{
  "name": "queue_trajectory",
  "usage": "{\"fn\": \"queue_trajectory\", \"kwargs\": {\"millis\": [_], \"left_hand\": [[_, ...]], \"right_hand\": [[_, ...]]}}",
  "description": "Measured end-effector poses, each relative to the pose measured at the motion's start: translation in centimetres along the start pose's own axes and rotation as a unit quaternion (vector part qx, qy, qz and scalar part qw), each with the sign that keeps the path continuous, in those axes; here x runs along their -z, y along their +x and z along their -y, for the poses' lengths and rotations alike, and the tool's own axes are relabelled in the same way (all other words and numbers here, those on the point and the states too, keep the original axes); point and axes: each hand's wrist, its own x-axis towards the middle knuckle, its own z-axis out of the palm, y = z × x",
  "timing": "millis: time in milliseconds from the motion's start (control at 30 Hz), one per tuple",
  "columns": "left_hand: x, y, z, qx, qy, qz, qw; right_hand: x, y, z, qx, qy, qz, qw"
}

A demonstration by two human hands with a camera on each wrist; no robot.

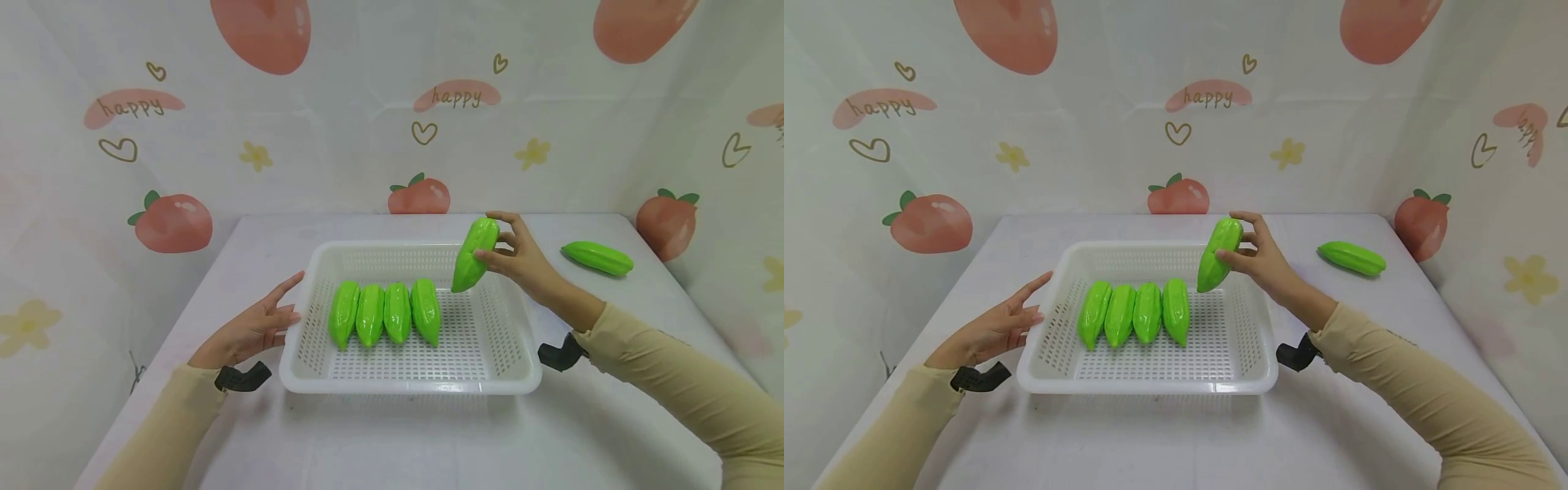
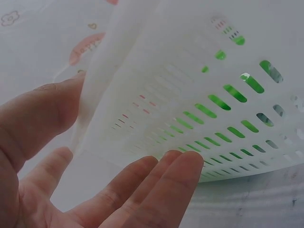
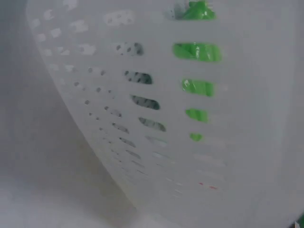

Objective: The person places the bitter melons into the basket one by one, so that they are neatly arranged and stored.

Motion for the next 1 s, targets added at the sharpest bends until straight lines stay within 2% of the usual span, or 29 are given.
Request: {"fn": "queue_trajectory", "kwargs": {"millis": [200, 433, 567, 833, 1000], "left_hand": [[0.0, 0.0, 0.1, 0.003, 0.01, -0.004, 0.9999], [0.1, 0.0, 0.1, -0.003, -0.002, 0.005, 1.0], [0.1, 0.0, 0.1, -0.002, 0.002, 0.002, 1.0], [0.1, 0.1, 0.2, -0.006, -0.007, 0.004, 0.9999], [0.1, 0.1, 0.2, -0.01, 0.001, 0.006, 0.9999]], "right_hand": [[-0.3, 0.1, -0.9, -0.004, -0.041, 0.028, 0.9987], [-0.7, 0.3, -1.7, -0.017, -0.08, 0.052, 0.9953], [-1.2, 0.4, -1.8, -0.027, -0.084, 0.066, 0.9939], [-2.2, 0.5, -2.0, -0.036, -0.059, 0.093, 0.9933], [-2.6, 0.5, -2.0, -0.036, -0.076, 0.101, 0.9914]]}}
